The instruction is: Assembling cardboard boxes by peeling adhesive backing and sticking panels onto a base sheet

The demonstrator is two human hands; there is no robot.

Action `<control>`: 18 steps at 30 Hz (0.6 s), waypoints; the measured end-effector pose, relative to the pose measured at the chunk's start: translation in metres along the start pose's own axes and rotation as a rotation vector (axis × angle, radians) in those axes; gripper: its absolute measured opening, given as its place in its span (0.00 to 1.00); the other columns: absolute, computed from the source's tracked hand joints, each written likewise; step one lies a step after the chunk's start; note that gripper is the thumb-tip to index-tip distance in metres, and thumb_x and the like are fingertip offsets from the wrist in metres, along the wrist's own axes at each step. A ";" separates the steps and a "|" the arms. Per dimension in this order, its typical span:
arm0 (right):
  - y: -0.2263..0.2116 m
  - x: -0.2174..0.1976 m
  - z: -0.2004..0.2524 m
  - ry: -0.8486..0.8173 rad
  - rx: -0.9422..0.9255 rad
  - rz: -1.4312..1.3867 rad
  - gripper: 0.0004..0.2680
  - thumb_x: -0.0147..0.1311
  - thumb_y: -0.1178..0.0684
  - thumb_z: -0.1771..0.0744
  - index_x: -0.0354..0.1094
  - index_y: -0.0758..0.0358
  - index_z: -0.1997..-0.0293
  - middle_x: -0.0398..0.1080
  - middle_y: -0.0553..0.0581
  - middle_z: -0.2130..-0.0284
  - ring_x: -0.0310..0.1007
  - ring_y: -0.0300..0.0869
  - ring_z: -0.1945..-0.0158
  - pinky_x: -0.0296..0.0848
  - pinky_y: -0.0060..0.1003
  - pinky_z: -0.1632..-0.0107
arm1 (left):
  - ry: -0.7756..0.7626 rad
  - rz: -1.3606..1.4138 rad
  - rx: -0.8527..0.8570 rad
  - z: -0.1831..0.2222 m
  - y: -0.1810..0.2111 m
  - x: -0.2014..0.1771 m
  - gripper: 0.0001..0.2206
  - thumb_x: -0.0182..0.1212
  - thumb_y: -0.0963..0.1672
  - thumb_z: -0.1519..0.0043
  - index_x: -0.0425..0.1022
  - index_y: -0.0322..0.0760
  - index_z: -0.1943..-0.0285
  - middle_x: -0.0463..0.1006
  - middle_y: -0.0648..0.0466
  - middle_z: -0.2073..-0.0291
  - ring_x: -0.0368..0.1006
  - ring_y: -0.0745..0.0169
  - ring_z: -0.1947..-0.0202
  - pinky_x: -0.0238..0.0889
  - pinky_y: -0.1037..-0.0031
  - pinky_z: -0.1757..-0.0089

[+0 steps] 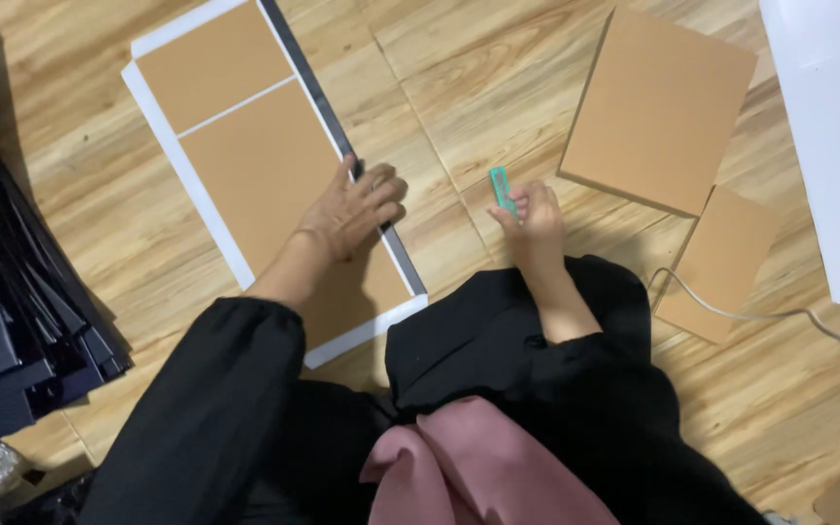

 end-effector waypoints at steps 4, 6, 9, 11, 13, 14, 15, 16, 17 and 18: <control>-0.041 -0.021 0.000 0.177 -0.181 0.239 0.11 0.57 0.43 0.40 0.61 0.54 0.64 0.54 0.54 0.58 0.52 0.51 0.53 0.53 0.43 0.52 | -0.076 -0.250 0.137 -0.030 0.016 0.020 0.13 0.53 0.46 0.47 0.64 0.55 0.53 0.60 0.63 0.50 0.51 0.62 0.42 0.39 0.48 0.43; -0.052 -0.034 -0.003 0.213 -0.122 0.258 0.12 0.54 0.41 0.39 0.61 0.53 0.59 0.49 0.56 0.51 0.48 0.54 0.48 0.51 0.49 0.49 | -0.147 -0.249 0.153 -0.030 0.009 0.009 0.11 0.50 0.46 0.45 0.64 0.55 0.53 0.65 0.65 0.51 0.55 0.63 0.43 0.36 0.48 0.42; -0.060 -0.035 -0.008 0.171 -0.189 -0.062 0.10 0.54 0.50 0.37 0.61 0.56 0.56 0.50 0.57 0.53 0.51 0.52 0.49 0.50 0.44 0.47 | -0.114 -0.199 0.171 -0.007 -0.016 -0.043 0.20 0.64 0.53 0.59 0.61 0.57 0.62 0.75 0.66 0.70 0.72 0.67 0.64 0.54 0.68 0.56; -0.023 0.001 -0.015 -0.049 0.110 -0.416 0.10 0.50 0.48 0.35 0.62 0.55 0.52 0.60 0.55 0.53 0.61 0.46 0.46 0.57 0.43 0.45 | -0.022 -0.009 0.267 0.014 -0.029 -0.089 0.24 0.55 0.63 0.67 0.69 0.54 0.69 0.72 0.63 0.73 0.71 0.63 0.64 0.62 0.67 0.60; -0.040 0.001 -0.012 -0.129 0.130 -0.612 0.12 0.43 0.45 0.34 0.62 0.59 0.51 0.61 0.59 0.53 0.60 0.48 0.46 0.53 0.47 0.44 | 0.017 0.146 0.154 0.042 -0.056 -0.148 0.20 0.54 0.60 0.59 0.69 0.51 0.69 0.71 0.60 0.75 0.71 0.59 0.65 0.64 0.66 0.63; -0.049 0.004 -0.008 -0.206 0.160 -0.797 0.16 0.35 0.42 0.33 0.62 0.63 0.50 0.63 0.63 0.53 0.58 0.50 0.45 0.50 0.52 0.42 | 0.063 0.310 0.054 0.056 -0.074 -0.178 0.17 0.53 0.58 0.51 0.70 0.48 0.70 0.70 0.58 0.76 0.72 0.56 0.66 0.65 0.64 0.66; -0.057 0.004 -0.008 -0.204 0.151 -0.804 0.16 0.35 0.42 0.33 0.62 0.63 0.50 0.63 0.63 0.53 0.58 0.50 0.45 0.50 0.52 0.42 | 0.066 0.299 0.051 0.071 -0.083 -0.201 0.17 0.53 0.58 0.51 0.70 0.48 0.70 0.70 0.58 0.76 0.72 0.56 0.66 0.65 0.64 0.66; -0.071 0.011 -0.005 -0.306 0.121 -0.858 0.20 0.33 0.37 0.35 0.62 0.63 0.51 0.64 0.61 0.52 0.61 0.47 0.45 0.54 0.46 0.42 | 0.259 0.323 -0.049 0.090 -0.104 -0.238 0.18 0.61 0.56 0.49 0.71 0.41 0.67 0.69 0.55 0.78 0.67 0.58 0.72 0.60 0.67 0.70; -0.085 0.017 -0.001 -0.409 0.090 -0.911 0.25 0.31 0.31 0.38 0.63 0.63 0.51 0.65 0.59 0.51 0.64 0.44 0.46 0.59 0.40 0.41 | 0.453 0.343 -0.148 0.114 -0.124 -0.275 0.20 0.69 0.53 0.47 0.72 0.34 0.64 0.68 0.53 0.79 0.62 0.61 0.79 0.54 0.70 0.75; -0.090 0.017 0.002 -0.412 0.084 -0.911 0.25 0.31 0.31 0.38 0.63 0.63 0.51 0.65 0.59 0.51 0.64 0.44 0.46 0.59 0.40 0.41 | 0.455 0.340 -0.153 0.125 -0.136 -0.266 0.20 0.69 0.53 0.47 0.72 0.34 0.64 0.68 0.53 0.79 0.62 0.61 0.79 0.54 0.70 0.75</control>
Point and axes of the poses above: each hand's wrist, its own z-axis away from the middle knuckle, its own x-axis out of the palm, y = z × x, the point moved 10 cm from there along -z, towards the middle knuckle
